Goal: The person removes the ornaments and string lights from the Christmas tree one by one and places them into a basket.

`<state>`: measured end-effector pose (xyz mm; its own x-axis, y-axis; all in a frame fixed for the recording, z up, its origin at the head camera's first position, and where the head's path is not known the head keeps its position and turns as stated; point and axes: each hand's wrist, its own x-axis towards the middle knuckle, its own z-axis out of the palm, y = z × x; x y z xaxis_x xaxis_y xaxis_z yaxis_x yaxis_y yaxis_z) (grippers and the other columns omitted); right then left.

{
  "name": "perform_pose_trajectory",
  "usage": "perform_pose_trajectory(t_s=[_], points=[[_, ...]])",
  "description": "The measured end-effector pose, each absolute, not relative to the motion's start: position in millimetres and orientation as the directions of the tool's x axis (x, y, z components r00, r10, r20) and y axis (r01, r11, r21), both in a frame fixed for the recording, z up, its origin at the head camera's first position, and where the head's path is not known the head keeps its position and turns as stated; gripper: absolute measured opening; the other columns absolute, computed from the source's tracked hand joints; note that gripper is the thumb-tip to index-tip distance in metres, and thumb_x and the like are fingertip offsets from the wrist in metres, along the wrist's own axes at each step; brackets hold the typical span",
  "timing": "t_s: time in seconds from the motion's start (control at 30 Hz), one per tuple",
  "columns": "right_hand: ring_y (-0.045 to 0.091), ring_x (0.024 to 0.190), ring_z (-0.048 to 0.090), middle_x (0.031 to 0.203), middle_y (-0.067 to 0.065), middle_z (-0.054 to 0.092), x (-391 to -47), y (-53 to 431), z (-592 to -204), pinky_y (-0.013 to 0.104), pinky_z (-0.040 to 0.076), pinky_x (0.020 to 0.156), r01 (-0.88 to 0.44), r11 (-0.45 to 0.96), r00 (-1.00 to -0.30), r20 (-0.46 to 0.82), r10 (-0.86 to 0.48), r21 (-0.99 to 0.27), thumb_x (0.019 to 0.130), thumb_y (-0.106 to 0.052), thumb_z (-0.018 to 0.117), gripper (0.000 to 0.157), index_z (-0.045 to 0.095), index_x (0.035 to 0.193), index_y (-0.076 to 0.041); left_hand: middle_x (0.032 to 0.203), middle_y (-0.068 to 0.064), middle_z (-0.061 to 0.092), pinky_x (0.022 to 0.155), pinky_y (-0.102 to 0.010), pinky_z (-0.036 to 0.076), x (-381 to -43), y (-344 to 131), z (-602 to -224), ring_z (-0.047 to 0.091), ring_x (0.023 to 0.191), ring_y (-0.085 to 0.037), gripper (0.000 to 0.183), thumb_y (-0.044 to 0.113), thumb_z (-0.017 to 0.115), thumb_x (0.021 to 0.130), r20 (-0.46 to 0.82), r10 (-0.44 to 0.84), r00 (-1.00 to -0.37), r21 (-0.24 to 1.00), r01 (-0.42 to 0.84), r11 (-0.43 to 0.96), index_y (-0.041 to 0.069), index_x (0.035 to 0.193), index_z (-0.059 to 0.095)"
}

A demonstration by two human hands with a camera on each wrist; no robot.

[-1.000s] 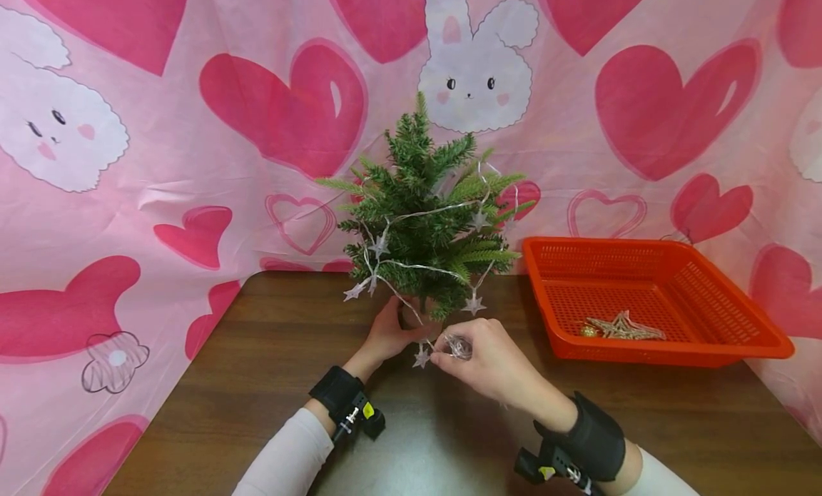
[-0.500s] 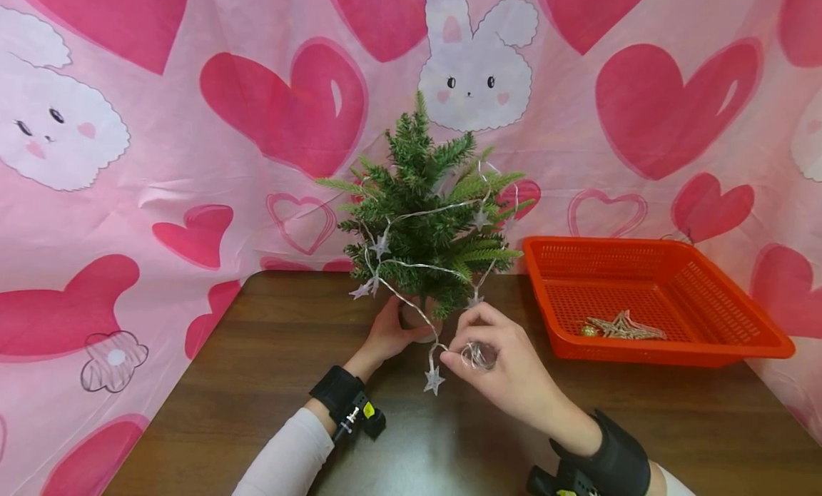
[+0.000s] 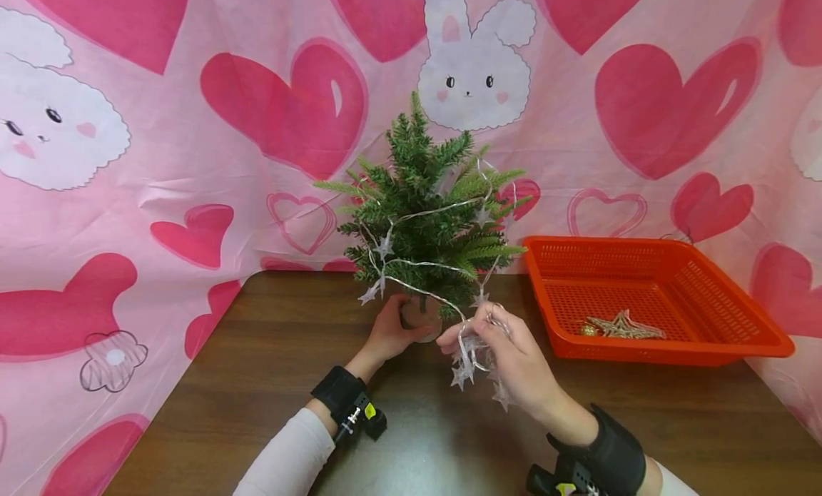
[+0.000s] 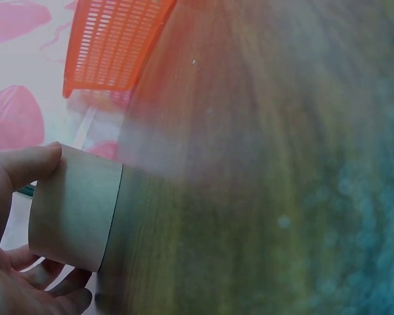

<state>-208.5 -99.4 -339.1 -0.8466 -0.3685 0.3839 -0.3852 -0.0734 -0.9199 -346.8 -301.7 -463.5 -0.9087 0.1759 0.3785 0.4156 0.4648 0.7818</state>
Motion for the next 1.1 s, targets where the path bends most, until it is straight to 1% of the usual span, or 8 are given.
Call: perform_pose_trajectory(t_s=[0.13, 0.27, 0.4, 0.5, 0.63, 0.77, 0.93, 1.1], points=[[0.028, 0.098, 0.066, 0.106, 0.014, 0.069, -210, -101, -337, 0.033, 0.054, 0.074, -0.299, -0.173, -0.862, 0.344, -0.372, -0.938, 0.101, -0.020, 0.039, 0.030, 0.042, 0.082, 0.002, 0.114, -0.017, 0.058, 0.094, -0.047, 0.042, -348, -302, -463, 0.055, 0.108, -0.031, 0.063, 0.023, 0.082, 0.070, 0.377, 0.175, -0.910, 0.784, 0.414, 0.463, -0.002, 0.118, 0.050], [0.029, 0.097, 0.067, 0.106, 0.013, 0.069, -215, -101, -337, 0.040, 0.051, 0.087, -0.252, -0.263, -0.870, 0.337, -0.360, -0.931, 0.099, -0.015, 0.044, 0.028, 0.042, 0.073, -0.005, 0.114, -0.016, 0.058, 0.093, -0.046, 0.042, -349, -302, -464, 0.055, 0.108, -0.030, 0.064, 0.024, 0.083, 0.070, 0.363, 0.173, -0.916, 0.792, 0.401, 0.461, -0.001, 0.119, 0.050], [0.026, 0.088, 0.070, 0.098, 0.010, 0.071, -219, -102, -339, 0.043, 0.052, 0.084, -0.244, -0.279, -0.889, 0.329, -0.318, -0.929, 0.094, -0.007, 0.053, 0.034, 0.036, 0.065, -0.010, 0.113, -0.016, 0.059, 0.092, -0.046, 0.043, -350, -301, -465, 0.056, 0.106, -0.030, 0.064, 0.024, 0.083, 0.069, 0.362, 0.170, -0.916, 0.794, 0.399, 0.459, -0.001, 0.117, 0.050], [0.023, 0.080, 0.071, 0.091, 0.008, 0.072, -220, -103, -339, 0.043, 0.053, 0.078, -0.243, -0.272, -0.903, 0.319, -0.286, -0.931, 0.090, -0.004, 0.059, 0.035, 0.035, 0.066, -0.011, 0.113, -0.016, 0.059, 0.092, -0.045, 0.043, -350, -301, -466, 0.055, 0.106, -0.030, 0.065, 0.025, 0.083, 0.069, 0.364, 0.168, -0.916, 0.792, 0.399, 0.461, -0.002, 0.117, 0.049], [0.019, 0.069, 0.069, 0.082, 0.008, 0.070, -220, -103, -338, 0.043, 0.056, 0.067, -0.252, -0.263, -0.904, 0.324, -0.281, -0.931, 0.090, -0.003, 0.060, 0.029, 0.036, 0.074, -0.011, 0.114, -0.018, 0.057, 0.093, -0.045, 0.042, -350, -300, -466, 0.054, 0.107, -0.031, 0.066, 0.024, 0.082, 0.070, 0.354, 0.166, -0.921, 0.794, 0.389, 0.466, -0.004, 0.119, 0.047], [0.017, 0.057, 0.062, 0.072, 0.007, 0.064, -220, -102, -336, 0.040, 0.055, 0.056, -0.274, -0.222, -0.902, 0.330, -0.278, -0.936, 0.091, -0.006, 0.058, 0.017, 0.041, 0.092, -0.008, 0.119, -0.021, 0.054, 0.096, -0.046, 0.041, -350, -299, -465, 0.052, 0.111, -0.033, 0.070, 0.024, 0.081, 0.071, 0.343, 0.182, -0.922, 0.780, 0.387, 0.492, -0.005, 0.123, 0.045], [0.018, 0.050, 0.053, 0.064, 0.004, 0.054, -222, -102, -332, 0.036, 0.051, 0.050, -0.295, -0.176, -0.897, 0.336, -0.288, -0.939, 0.092, -0.007, 0.057, 0.024, 0.047, 0.113, -0.003, 0.128, -0.020, 0.051, 0.100, -0.048, 0.038, -353, -302, -460, 0.048, 0.119, -0.033, 0.078, 0.027, 0.081, 0.071, 0.298, 0.225, -0.928, 0.802, 0.371, 0.468, -0.001, 0.132, 0.041], [0.017, 0.047, 0.048, 0.060, 0.002, 0.052, -223, -99, -331, 0.030, 0.047, 0.046, -0.302, -0.130, -0.901, 0.327, -0.284, -0.944, 0.093, -0.011, 0.057, 0.024, 0.057, 0.115, -0.002, 0.129, -0.015, 0.051, 0.100, -0.047, 0.036, -360, -307, -457, 0.047, 0.120, -0.029, 0.069, 0.020, 0.078, 0.074, 0.239, 0.285, -0.928, 0.864, 0.337, 0.374, 0.006, 0.131, 0.043]])
